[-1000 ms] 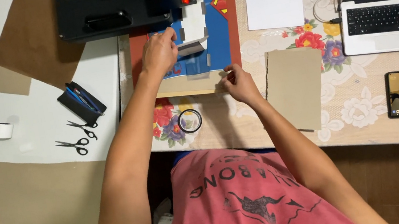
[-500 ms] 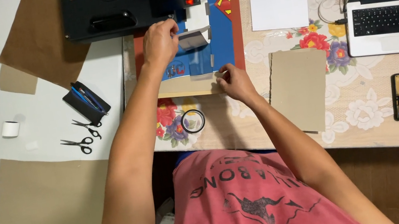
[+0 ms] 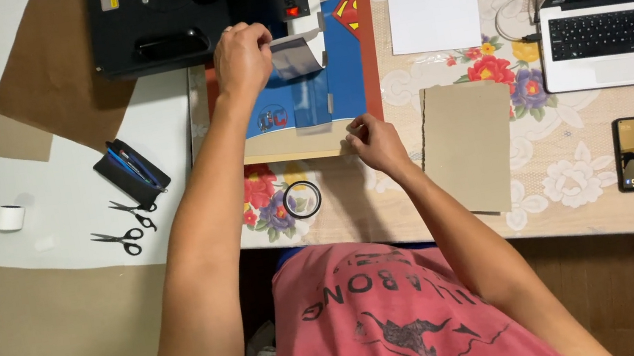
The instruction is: Operating a heat press machine to transfer a design onto a board, including alignment and machine adjustment.
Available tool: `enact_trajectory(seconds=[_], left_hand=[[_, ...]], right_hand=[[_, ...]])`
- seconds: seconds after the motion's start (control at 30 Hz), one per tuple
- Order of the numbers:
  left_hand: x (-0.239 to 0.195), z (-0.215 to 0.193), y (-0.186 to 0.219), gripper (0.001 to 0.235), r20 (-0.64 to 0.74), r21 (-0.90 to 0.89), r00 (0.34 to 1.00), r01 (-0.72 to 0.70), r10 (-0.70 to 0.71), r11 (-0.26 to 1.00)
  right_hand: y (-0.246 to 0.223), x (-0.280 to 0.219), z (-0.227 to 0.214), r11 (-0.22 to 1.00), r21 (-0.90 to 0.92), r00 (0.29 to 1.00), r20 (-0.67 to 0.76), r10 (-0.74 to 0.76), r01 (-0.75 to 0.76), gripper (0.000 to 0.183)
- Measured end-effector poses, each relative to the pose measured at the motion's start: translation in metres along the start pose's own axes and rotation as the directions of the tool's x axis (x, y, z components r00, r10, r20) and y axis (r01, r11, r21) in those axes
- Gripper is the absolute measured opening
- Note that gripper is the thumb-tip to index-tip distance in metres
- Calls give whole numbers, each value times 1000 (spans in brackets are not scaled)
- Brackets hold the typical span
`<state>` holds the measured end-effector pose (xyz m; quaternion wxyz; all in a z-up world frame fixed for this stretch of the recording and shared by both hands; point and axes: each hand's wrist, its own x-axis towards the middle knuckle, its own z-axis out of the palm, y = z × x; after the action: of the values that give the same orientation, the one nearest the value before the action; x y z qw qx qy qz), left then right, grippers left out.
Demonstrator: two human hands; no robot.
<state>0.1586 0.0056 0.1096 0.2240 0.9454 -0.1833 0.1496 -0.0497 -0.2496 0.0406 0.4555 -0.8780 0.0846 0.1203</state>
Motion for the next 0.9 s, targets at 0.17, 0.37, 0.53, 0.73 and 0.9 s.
enact_trajectory(seconds=[0.17,0.37,0.53,0.73,0.9], left_hand=[[-5,-3,2,13,12,-2,999,50,-50,999],[-12,-1,-6,15,7,-53,991,135,-135,989],[-16,-6,-5,16,36,-76,985,170,-167,983],[-26,-17,7,18,132,-51,977,177,-169,983],[-27,-7,-4,17,95,-53,966,248,-242,967]], right_hand=[[-9,17,-4,999,-32,1000,6,-11,11,28],[-40,35,-13,994,-109,1000,24,6,-3,29],[-49,48,-10,988,-155,1000,10,5,-3,34],[-40,59,1,956,-281,989,-92,-116,86,51],[-55,55,6,955,-291,984,-145,-99,53,58]])
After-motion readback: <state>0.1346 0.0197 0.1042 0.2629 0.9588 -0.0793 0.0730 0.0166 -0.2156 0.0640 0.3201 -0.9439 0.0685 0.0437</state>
